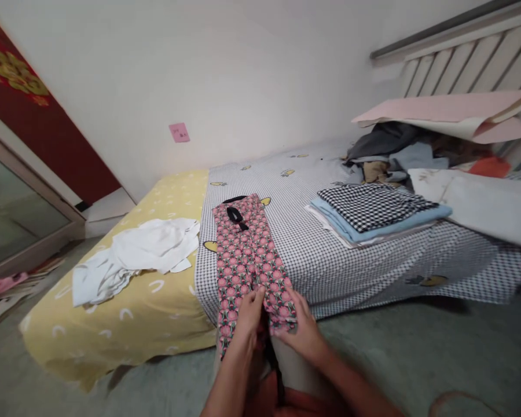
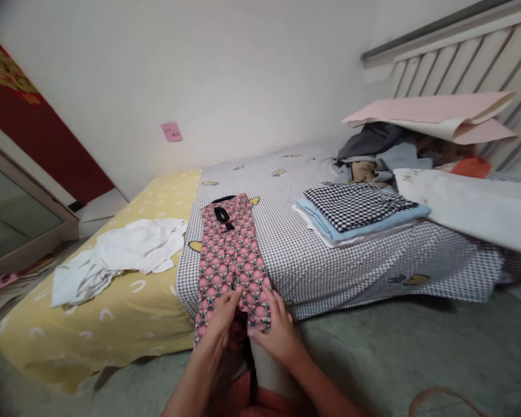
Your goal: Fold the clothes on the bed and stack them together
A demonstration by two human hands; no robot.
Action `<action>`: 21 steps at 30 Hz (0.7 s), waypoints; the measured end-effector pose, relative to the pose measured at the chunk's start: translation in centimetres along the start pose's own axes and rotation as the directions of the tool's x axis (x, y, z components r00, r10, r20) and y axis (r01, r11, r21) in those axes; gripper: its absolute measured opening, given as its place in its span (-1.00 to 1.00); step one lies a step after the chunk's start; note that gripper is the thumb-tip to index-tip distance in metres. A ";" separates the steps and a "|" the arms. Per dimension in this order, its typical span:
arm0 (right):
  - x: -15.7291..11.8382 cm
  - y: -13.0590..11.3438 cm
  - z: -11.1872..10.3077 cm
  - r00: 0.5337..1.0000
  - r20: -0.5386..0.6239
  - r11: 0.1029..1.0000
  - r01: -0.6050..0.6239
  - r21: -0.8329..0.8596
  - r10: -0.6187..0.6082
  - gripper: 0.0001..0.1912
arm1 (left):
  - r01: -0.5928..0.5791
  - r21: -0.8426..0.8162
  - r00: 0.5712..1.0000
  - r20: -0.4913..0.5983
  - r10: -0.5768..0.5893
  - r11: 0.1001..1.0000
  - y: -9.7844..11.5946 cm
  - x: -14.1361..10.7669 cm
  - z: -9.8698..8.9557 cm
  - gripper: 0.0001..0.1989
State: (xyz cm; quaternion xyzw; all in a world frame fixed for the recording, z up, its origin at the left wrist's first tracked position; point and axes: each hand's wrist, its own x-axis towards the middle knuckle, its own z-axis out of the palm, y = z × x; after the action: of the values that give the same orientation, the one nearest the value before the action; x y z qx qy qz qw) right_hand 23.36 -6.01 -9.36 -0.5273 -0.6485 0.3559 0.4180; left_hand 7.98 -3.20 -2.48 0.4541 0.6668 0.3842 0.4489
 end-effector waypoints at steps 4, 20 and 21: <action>0.6 -1.1 0.5 0.997 -0.071 0.986 0.012 -0.165 -0.024 -0.11 | 0.052 -0.234 0.992 0.125 -0.023 0.971 1.4 -1.2 -0.2 -0.33; 0.6 5.2 -2.3 0.989 -0.148 0.999 0.009 -0.035 -0.014 -0.43 | -0.078 0.146 0.995 -0.056 0.087 0.986 -3.0 0.1 3.4 -0.69; 0.7 5.2 -2.3 0.992 -0.128 0.999 -0.005 -0.038 0.001 -0.43 | -0.071 0.163 0.995 -0.064 0.083 0.984 -3.2 0.1 3.4 -0.70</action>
State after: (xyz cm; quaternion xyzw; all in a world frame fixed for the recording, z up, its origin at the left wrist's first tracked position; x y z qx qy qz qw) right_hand 27.46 -4.32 -13.02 -0.5581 -0.6262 0.3093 0.4481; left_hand 10.35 -3.66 -6.49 0.5005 0.6928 0.3621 0.3721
